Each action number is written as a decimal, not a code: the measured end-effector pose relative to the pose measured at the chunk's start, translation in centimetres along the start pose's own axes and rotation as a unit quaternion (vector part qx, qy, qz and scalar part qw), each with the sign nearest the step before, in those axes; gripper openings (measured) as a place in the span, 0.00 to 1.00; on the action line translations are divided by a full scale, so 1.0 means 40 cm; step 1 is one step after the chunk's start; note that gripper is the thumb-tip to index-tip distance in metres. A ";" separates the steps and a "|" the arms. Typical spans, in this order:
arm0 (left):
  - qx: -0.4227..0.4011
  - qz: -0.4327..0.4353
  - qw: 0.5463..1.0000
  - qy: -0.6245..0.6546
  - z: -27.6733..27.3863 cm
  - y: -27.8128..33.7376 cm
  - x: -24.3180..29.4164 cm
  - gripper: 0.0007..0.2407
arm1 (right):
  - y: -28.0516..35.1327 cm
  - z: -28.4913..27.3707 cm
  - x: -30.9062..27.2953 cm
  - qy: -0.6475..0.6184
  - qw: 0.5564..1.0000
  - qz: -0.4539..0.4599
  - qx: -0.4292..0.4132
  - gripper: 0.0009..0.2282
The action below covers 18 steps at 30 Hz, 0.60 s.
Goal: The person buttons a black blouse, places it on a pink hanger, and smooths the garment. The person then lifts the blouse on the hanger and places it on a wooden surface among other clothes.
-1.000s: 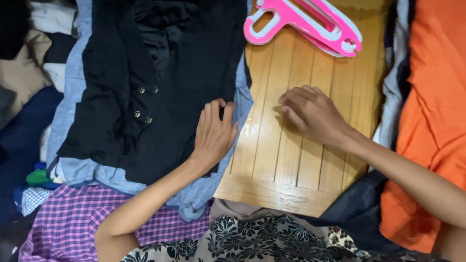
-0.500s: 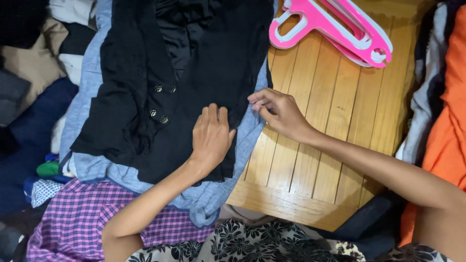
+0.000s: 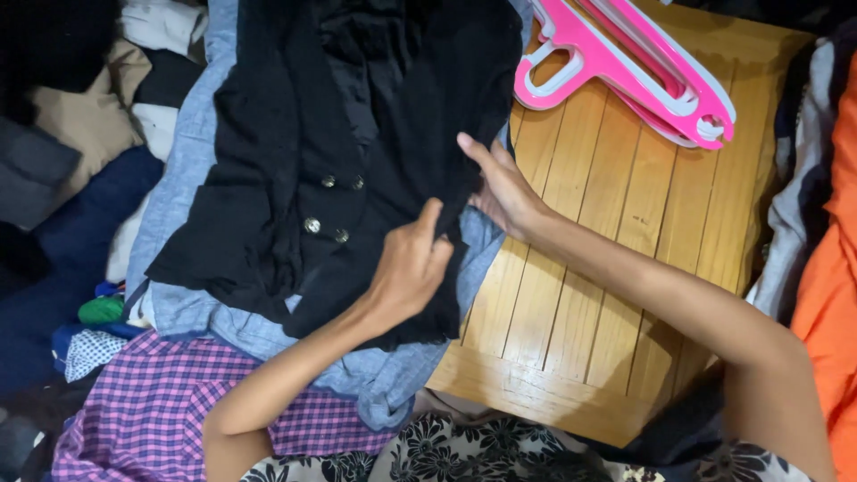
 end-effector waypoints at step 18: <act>-0.138 0.009 0.968 0.209 0.196 -0.013 0.170 0.11 | -0.083 -0.208 -0.020 0.304 0.898 -0.318 -0.012 0.47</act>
Point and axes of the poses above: each hand's wrist, its own y-axis away from the middle knuckle, its own z-axis out of the palm, x = y × z, the point moved 4 cm from there along -y, towards the middle knuckle, and after that the axes turned 12 degrees about y, right-handed, at the moved point
